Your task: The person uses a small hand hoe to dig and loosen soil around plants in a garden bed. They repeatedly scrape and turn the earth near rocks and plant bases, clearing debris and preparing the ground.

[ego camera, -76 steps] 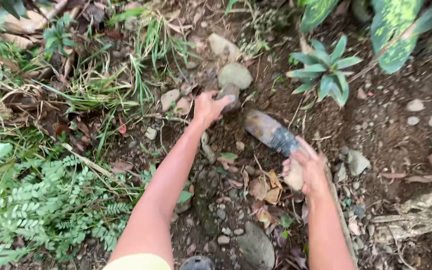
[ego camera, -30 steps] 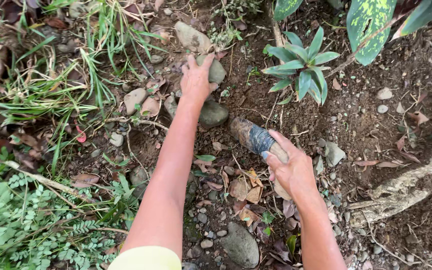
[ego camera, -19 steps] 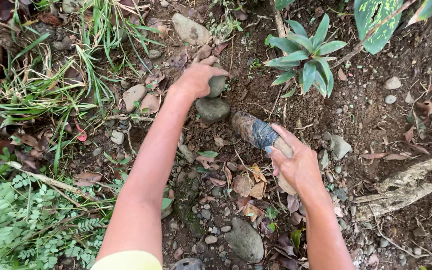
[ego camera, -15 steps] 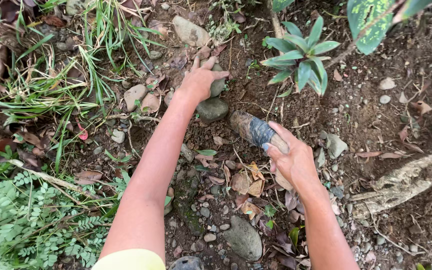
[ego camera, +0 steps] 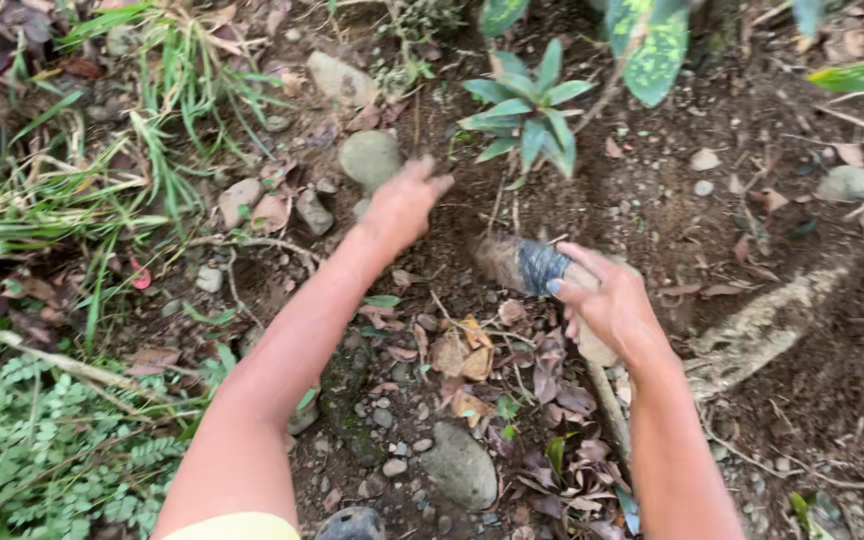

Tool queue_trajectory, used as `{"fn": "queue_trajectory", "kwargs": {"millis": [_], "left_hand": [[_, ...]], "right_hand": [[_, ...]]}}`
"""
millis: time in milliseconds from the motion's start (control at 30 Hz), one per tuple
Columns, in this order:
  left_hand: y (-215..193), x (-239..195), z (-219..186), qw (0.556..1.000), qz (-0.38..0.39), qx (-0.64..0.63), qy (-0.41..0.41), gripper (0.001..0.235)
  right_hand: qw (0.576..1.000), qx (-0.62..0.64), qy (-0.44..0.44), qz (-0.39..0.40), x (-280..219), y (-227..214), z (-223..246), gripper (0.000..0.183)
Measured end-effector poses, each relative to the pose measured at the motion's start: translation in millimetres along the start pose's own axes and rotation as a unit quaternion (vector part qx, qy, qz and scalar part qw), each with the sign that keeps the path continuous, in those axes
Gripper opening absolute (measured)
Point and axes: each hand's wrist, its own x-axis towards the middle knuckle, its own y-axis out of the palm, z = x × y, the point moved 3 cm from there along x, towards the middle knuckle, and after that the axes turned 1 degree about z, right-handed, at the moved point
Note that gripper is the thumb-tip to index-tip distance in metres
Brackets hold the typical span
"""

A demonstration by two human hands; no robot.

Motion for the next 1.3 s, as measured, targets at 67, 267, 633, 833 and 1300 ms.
{"fn": "queue_trajectory", "kwargs": {"millis": [67,267,633,833,1300], "left_hand": [[19,6,-34,0.997,0.066,-0.006,-0.027,0.072],[81,-23,-80,0.989,0.053,0.042,-0.129,0.09],[98,-40,-133,0.97,0.162,0.024,-0.179,0.087],[96,-95,-181,0.986,-0.02,0.145,-0.082,0.054],[77,-135,-149,0.972,-0.07,0.059,-0.217,0.046]], "right_hand": [[0.98,0.189,0.039,0.044,13,1,-49,0.059],[0.987,0.087,0.119,0.065,-10,-42,-67,0.066],[0.996,0.003,0.071,0.062,-51,-73,-47,0.065],[0.94,0.284,0.158,0.105,-21,-45,-170,0.062],[0.993,0.012,-0.041,0.107,-52,-47,-71,0.051]]}}
